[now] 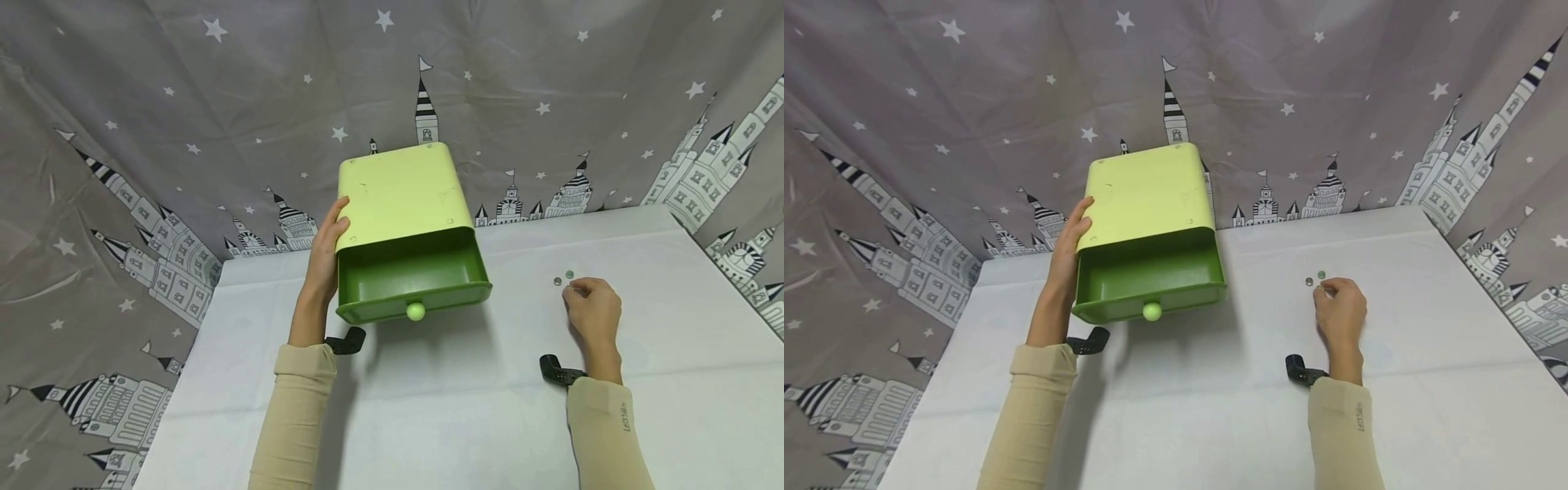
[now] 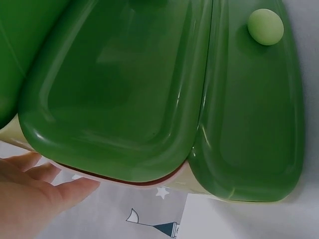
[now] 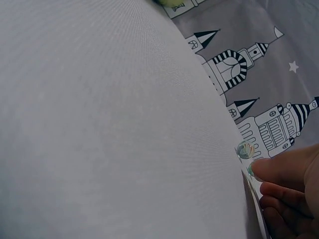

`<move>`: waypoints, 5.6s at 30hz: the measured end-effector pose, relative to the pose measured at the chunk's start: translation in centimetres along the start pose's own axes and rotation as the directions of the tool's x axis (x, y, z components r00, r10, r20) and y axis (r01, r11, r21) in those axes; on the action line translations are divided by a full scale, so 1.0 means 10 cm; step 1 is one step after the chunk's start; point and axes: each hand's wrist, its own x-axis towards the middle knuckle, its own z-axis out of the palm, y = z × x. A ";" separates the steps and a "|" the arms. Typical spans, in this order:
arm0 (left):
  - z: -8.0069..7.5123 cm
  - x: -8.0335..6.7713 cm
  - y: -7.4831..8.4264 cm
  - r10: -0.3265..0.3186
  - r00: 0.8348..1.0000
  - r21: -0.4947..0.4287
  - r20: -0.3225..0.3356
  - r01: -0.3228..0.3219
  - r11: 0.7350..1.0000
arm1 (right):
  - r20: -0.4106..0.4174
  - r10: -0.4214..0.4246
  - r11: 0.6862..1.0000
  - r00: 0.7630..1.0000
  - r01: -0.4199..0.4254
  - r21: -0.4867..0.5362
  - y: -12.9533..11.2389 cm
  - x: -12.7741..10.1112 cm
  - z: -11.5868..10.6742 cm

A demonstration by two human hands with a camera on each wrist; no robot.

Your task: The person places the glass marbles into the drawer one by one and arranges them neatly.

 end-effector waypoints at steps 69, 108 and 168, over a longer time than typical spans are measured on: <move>0.00 -0.01 -0.01 -0.003 1.000 -0.003 0.007 0.003 1.000 | -0.173 -0.189 0.968 0.967 0.213 0.130 -0.53 -0.12 -0.21; 0.00 0.00 -0.02 0.002 1.000 -0.032 0.010 -0.001 0.999 | -0.284 -0.571 0.674 0.770 0.638 0.373 -1.63 -0.90 -0.08; -0.01 0.01 -0.02 0.004 1.000 -0.026 0.012 -0.004 1.000 | -0.323 -0.566 0.641 0.759 0.651 0.407 -1.71 -0.95 0.02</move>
